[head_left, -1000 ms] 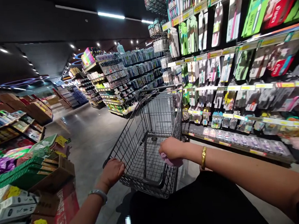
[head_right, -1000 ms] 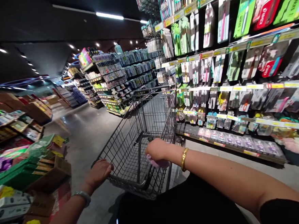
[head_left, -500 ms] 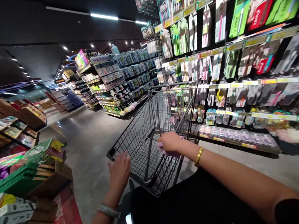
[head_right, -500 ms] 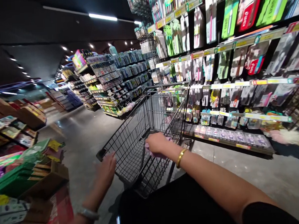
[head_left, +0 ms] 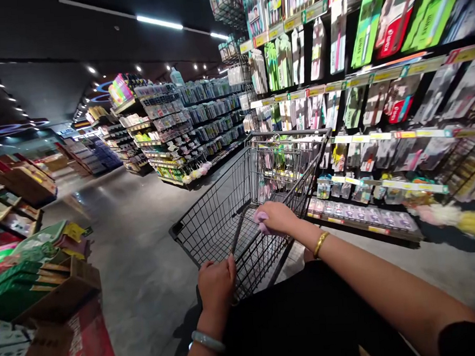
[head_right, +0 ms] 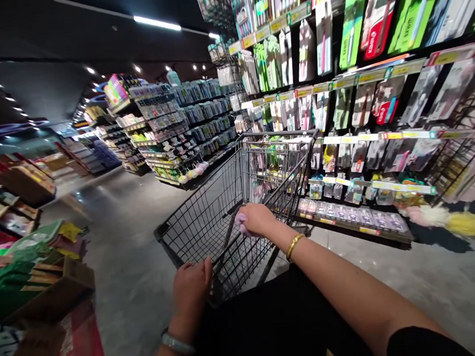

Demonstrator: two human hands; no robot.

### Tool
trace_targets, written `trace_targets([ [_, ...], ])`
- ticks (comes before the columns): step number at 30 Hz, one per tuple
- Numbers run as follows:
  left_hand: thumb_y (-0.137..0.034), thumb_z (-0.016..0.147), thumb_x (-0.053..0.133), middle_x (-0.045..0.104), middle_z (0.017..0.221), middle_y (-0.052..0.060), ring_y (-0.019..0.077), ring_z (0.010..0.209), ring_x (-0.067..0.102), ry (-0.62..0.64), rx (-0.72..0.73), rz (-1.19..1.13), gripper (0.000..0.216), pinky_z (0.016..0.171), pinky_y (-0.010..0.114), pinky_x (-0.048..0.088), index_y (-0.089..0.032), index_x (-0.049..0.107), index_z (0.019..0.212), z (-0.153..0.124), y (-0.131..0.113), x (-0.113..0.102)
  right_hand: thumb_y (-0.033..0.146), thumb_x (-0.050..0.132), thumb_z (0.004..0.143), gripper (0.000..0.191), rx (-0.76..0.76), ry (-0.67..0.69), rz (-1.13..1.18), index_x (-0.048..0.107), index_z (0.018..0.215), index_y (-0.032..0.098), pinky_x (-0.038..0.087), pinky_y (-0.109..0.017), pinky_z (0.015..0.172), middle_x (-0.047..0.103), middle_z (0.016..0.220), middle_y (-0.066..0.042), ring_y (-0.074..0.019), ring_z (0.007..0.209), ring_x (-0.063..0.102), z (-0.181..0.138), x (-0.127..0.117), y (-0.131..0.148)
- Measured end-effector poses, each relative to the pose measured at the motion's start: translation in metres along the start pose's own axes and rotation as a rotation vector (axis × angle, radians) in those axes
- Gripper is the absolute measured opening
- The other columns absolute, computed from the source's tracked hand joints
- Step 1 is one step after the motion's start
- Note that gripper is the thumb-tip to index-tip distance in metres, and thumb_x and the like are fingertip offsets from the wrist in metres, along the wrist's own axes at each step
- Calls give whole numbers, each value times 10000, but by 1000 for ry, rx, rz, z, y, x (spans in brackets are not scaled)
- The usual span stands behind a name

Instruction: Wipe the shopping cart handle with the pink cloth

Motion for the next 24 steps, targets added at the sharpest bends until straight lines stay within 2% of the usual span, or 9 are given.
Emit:
trace_targets([
  [6, -350, 1016, 388, 650, 547, 30, 185, 553, 607, -13, 61, 16, 517, 798, 381, 421, -195, 669, 610, -8, 5, -3, 226, 561, 818, 249, -6, -13, 1, 720, 1010, 239, 412, -270, 784, 670, 989, -63, -189, 894, 603, -5, 3, 10],
  [10, -348, 1019, 381, 638, 535, 40, 196, 543, 598, -27, 62, 68, 534, 762, 388, 401, -189, 642, 581, -13, 3, -8, 220, 551, 831, 220, -33, -28, 20, 735, 945, 260, 416, -245, 780, 677, 953, -36, -166, 896, 609, -6, 0, 12],
  [15, -333, 1021, 381, 588, 499, 16, 170, 499, 553, -19, 37, -18, 536, 742, 379, 378, -193, 608, 556, -22, -1, -11, 221, 548, 818, 219, -1, -71, 2, 731, 930, 270, 435, -271, 782, 685, 982, -34, -176, 908, 623, -12, -2, 13],
  [18, -308, 1016, 386, 592, 504, 13, 169, 499, 554, -39, 56, -21, 514, 750, 385, 373, -194, 608, 567, -27, -1, -11, 300, 605, 788, 151, -102, 56, -10, 721, 878, 268, 455, -283, 729, 695, 956, -24, -191, 874, 638, -18, 16, 54],
  [20, -272, 1008, 381, 602, 513, 20, 170, 500, 556, -38, 75, -6, 502, 735, 381, 371, -194, 597, 561, -28, 2, -10, 349, 613, 778, 169, -287, 151, -10, 715, 872, 252, 463, -287, 664, 697, 910, -33, -201, 802, 643, -26, 33, 99],
  [22, -239, 997, 379, 606, 516, 22, 168, 501, 557, -32, 99, 1, 490, 727, 373, 370, -195, 582, 553, -28, 4, -10, 355, 564, 820, 214, -400, 114, 20, 714, 908, 229, 466, -290, 646, 697, 910, -49, -202, 787, 645, -34, 38, 132],
  [24, -225, 993, 387, 608, 519, 14, 164, 503, 558, -32, 134, -12, 470, 715, 363, 366, -198, 583, 566, -27, 6, -10, 369, 576, 827, 236, -436, 102, 91, 718, 971, 247, 465, -275, 660, 699, 952, -41, -193, 825, 647, -39, 38, 139],
])
Point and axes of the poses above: each hand's wrist, its own z-axis towards the middle knuckle, its own x-axis out of the palm, y = z × x, the point moved 6 cm from there along z, towards the middle knuckle
